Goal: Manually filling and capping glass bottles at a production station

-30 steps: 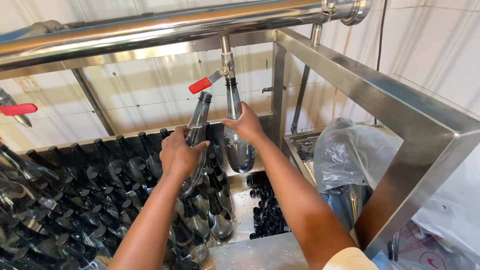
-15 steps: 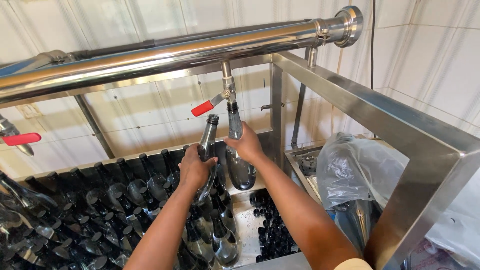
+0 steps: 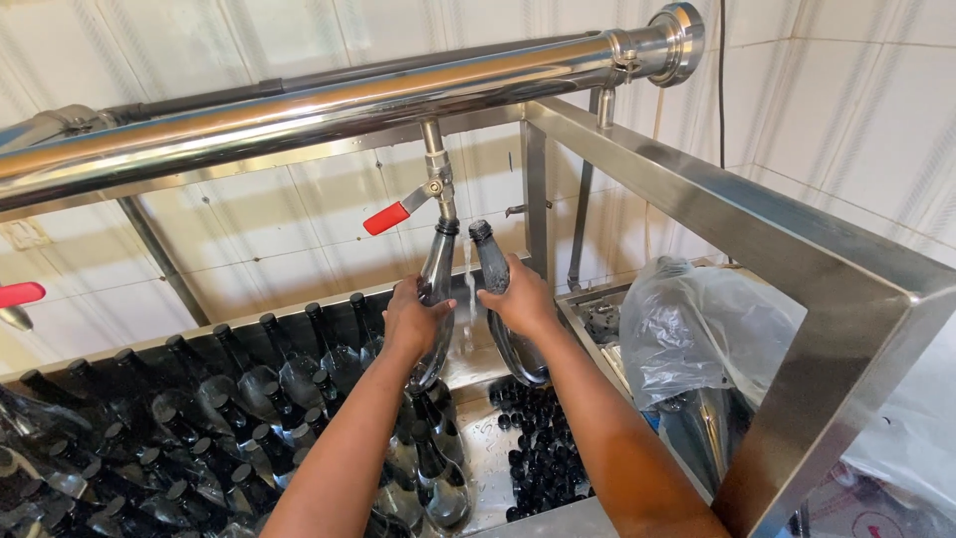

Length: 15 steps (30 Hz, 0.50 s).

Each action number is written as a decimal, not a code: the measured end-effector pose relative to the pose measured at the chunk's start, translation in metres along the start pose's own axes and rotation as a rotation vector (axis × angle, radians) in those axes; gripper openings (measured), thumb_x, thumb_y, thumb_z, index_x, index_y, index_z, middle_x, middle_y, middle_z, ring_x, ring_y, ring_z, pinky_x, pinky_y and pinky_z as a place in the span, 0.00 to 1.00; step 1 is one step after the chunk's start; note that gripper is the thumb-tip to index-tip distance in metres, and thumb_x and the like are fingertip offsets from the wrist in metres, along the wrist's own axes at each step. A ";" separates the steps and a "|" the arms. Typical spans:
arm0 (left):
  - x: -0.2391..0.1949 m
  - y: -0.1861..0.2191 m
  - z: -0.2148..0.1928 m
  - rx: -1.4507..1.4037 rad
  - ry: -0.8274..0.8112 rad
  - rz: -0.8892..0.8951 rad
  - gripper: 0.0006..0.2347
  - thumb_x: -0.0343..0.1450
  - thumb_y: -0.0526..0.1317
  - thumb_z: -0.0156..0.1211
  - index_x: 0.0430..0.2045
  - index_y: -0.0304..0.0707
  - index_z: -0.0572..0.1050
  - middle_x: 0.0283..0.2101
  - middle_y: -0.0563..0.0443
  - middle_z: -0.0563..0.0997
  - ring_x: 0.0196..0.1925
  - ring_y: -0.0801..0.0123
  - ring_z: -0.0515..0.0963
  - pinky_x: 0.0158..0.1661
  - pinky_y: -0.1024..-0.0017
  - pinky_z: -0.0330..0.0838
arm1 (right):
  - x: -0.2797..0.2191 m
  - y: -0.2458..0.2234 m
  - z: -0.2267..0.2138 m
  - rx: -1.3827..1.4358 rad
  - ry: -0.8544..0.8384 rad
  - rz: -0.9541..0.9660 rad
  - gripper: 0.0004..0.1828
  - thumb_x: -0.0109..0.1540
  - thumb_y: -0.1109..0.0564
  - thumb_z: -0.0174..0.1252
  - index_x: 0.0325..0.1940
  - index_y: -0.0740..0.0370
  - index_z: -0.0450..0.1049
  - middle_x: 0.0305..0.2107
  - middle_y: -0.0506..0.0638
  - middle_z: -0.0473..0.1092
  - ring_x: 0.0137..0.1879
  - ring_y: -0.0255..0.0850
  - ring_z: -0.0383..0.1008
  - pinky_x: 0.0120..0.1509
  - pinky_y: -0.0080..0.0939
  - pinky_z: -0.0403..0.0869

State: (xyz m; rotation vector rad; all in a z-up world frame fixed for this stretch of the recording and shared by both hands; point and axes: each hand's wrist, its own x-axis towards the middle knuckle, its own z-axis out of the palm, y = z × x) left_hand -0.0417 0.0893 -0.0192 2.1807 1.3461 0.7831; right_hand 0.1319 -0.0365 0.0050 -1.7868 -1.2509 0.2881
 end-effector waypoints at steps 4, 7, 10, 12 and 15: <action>0.013 -0.009 0.013 -0.059 0.007 -0.020 0.35 0.71 0.55 0.77 0.72 0.45 0.69 0.68 0.46 0.78 0.74 0.46 0.75 0.76 0.37 0.55 | -0.004 -0.005 -0.010 -0.097 -0.006 -0.003 0.34 0.66 0.46 0.69 0.71 0.62 0.69 0.57 0.66 0.77 0.64 0.67 0.80 0.61 0.73 0.84; 0.005 -0.005 0.001 -0.026 0.033 0.004 0.36 0.72 0.54 0.76 0.74 0.43 0.68 0.69 0.44 0.77 0.75 0.43 0.74 0.77 0.34 0.51 | 0.001 -0.004 -0.007 -0.131 -0.013 0.003 0.35 0.66 0.45 0.68 0.73 0.63 0.68 0.58 0.67 0.76 0.65 0.67 0.79 0.62 0.72 0.85; -0.009 0.001 -0.014 0.022 0.068 0.010 0.36 0.71 0.52 0.77 0.73 0.41 0.68 0.69 0.42 0.77 0.75 0.40 0.73 0.78 0.32 0.49 | -0.006 -0.017 -0.008 -0.142 -0.032 0.011 0.40 0.67 0.46 0.67 0.77 0.66 0.64 0.62 0.68 0.74 0.68 0.67 0.78 0.65 0.71 0.84; -0.013 0.000 -0.018 0.053 0.079 0.014 0.35 0.70 0.52 0.78 0.72 0.41 0.69 0.69 0.41 0.77 0.74 0.39 0.74 0.78 0.31 0.49 | -0.009 -0.024 -0.006 -0.142 -0.045 0.010 0.42 0.68 0.47 0.66 0.81 0.69 0.61 0.64 0.69 0.73 0.70 0.67 0.76 0.67 0.71 0.83; -0.010 -0.010 -0.018 0.060 0.099 0.011 0.35 0.72 0.52 0.76 0.73 0.41 0.68 0.69 0.42 0.77 0.74 0.40 0.74 0.78 0.32 0.49 | -0.006 -0.031 0.000 -0.127 -0.026 -0.016 0.42 0.67 0.47 0.68 0.80 0.68 0.63 0.63 0.69 0.74 0.69 0.68 0.77 0.67 0.72 0.82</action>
